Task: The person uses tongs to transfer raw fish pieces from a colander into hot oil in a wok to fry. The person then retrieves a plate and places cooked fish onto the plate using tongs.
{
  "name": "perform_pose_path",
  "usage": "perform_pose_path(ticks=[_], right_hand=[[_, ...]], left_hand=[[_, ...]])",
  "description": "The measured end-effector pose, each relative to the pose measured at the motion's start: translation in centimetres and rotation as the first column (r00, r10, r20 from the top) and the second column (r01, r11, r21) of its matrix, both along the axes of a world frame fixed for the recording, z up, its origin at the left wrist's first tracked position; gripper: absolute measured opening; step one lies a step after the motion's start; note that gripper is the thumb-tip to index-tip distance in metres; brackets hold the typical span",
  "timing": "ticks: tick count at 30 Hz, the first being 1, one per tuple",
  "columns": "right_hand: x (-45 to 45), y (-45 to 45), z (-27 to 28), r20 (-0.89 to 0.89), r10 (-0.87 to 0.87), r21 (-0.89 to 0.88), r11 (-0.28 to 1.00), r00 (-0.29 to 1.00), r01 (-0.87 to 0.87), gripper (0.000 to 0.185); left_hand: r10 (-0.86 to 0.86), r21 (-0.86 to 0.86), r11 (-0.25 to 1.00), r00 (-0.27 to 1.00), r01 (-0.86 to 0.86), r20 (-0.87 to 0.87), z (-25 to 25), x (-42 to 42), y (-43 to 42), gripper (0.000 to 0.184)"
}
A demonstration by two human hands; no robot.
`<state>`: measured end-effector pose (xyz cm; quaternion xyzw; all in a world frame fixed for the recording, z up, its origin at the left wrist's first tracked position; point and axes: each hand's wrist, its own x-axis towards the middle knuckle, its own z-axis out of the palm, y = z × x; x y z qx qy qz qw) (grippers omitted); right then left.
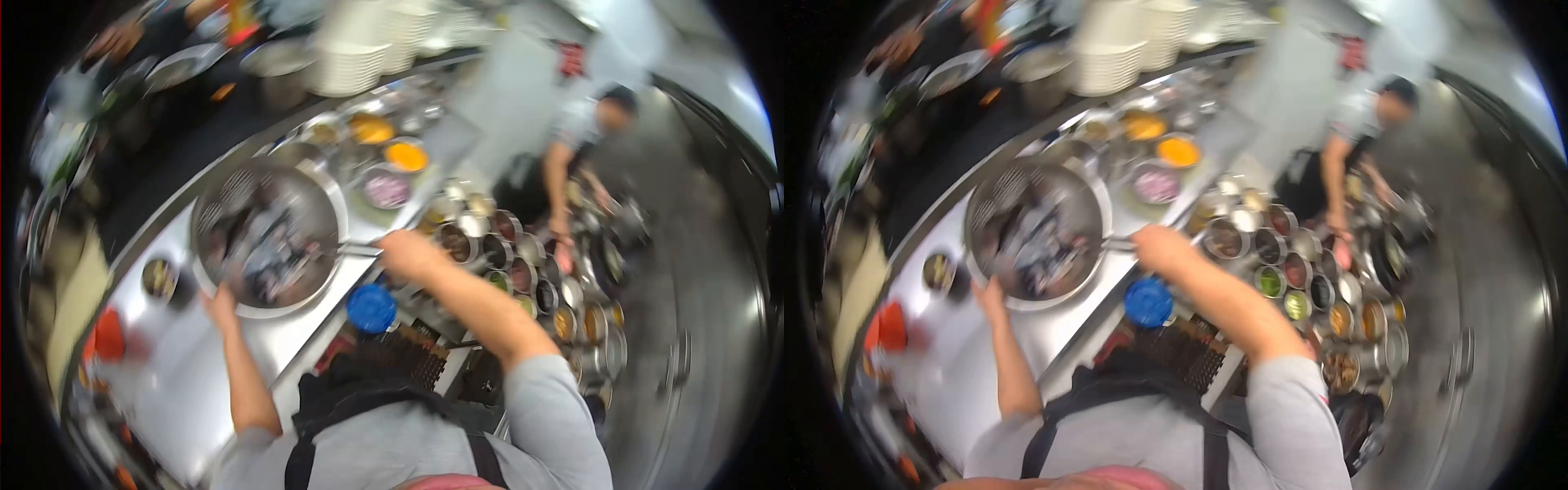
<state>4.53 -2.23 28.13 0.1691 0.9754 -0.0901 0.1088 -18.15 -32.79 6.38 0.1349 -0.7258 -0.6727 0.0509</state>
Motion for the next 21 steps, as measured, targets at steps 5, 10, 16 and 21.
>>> perform_pose_path(ticks=[5,10,16,21], right_hand=[[0.8,0.1,1.6,-0.013,0.109,0.096,0.990,0.994,-0.107,0.031],[-0.1,-0.6,1.2,0.009,0.104,0.121,0.987,0.994,-0.105,0.032],[-1.3,-0.4,-0.8,0.051,0.099,0.130,0.986,0.994,-0.105,0.027],[-1.9,-0.3,-2.4,0.034,0.010,0.107,0.994,0.999,-0.013,0.029]], left_hand=[[-0.035,-0.206,0.978,0.990,0.005,-0.139,2.1,1.2,0.0,0.037],[-0.043,-0.163,0.986,0.991,0.022,-0.126,1.2,0.9,-0.3,0.035],[-0.080,-0.175,0.983,0.990,0.059,-0.118,1.9,0.5,-0.2,0.035],[-0.093,-0.123,0.989,0.988,0.077,-0.126,1.5,0.3,-0.3,0.035]])
